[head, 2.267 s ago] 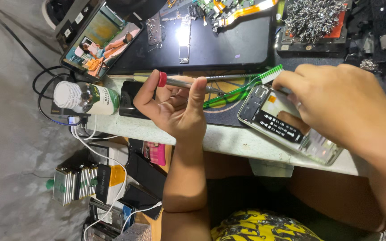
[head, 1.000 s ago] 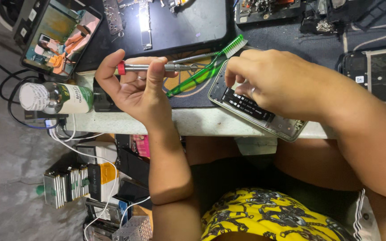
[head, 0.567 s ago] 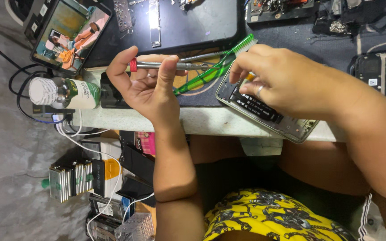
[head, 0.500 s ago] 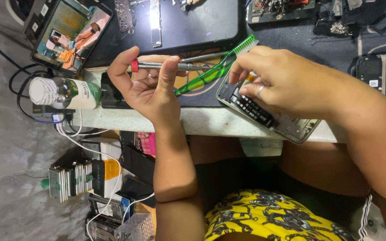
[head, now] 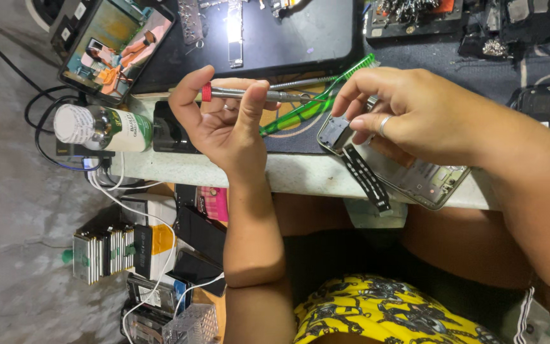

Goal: The person cleans the interior of a disassembled smartphone using a green brush and a precision screwdriver. They scrub the battery area and connectors, then use the screwdriver to adjust or remove small components inside the phone chassis.

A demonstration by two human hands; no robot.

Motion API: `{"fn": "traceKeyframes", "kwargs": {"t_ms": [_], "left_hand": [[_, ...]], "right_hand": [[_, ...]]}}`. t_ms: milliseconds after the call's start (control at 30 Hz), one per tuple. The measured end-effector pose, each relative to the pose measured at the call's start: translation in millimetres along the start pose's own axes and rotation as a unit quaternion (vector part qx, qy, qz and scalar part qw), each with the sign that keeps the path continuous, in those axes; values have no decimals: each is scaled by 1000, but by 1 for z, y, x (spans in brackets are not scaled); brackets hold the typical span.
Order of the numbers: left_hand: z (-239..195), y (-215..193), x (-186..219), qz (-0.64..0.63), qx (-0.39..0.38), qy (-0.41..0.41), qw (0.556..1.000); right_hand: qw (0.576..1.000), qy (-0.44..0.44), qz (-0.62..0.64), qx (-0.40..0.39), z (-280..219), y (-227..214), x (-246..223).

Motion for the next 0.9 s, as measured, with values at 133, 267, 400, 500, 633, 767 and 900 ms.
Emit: {"fn": "traceKeyframes", "kwargs": {"t_ms": [133, 267, 400, 500, 633, 767, 900], "left_hand": [[0, -1, 1, 1, 1, -4, 1000], [-3, -1, 2, 9, -5, 3, 1000], [-20, 1, 22, 8, -21, 46, 999], [-31, 0, 21, 9, -18, 6, 1000], [-32, -12, 20, -64, 8, -1, 998], [-35, -8, 25, -170, 26, -95, 980], [-56, 5, 35, 20, -41, -211, 976]], "right_hand": [[920, -331, -127, 168, -27, -14, -39], [868, -365, -273, 198, -25, 11, -38], [839, -341, -346, 246, -22, 23, -33], [843, -345, -338, 238, -19, 18, -37], [832, -351, -353, 245, -21, 25, -40], [825, -380, -336, 248, -25, 24, -43], [819, -397, -303, 283, -31, 12, -45]]}}
Point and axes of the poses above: each hand's wrist, its own z-axis towards the middle knuckle, its own y-axis out of the palm, x = y × z, the point moved 8 cm from there along z, towards the middle knuckle, and after that the axes turned 13 degrees about y, right-handed, at the moved point
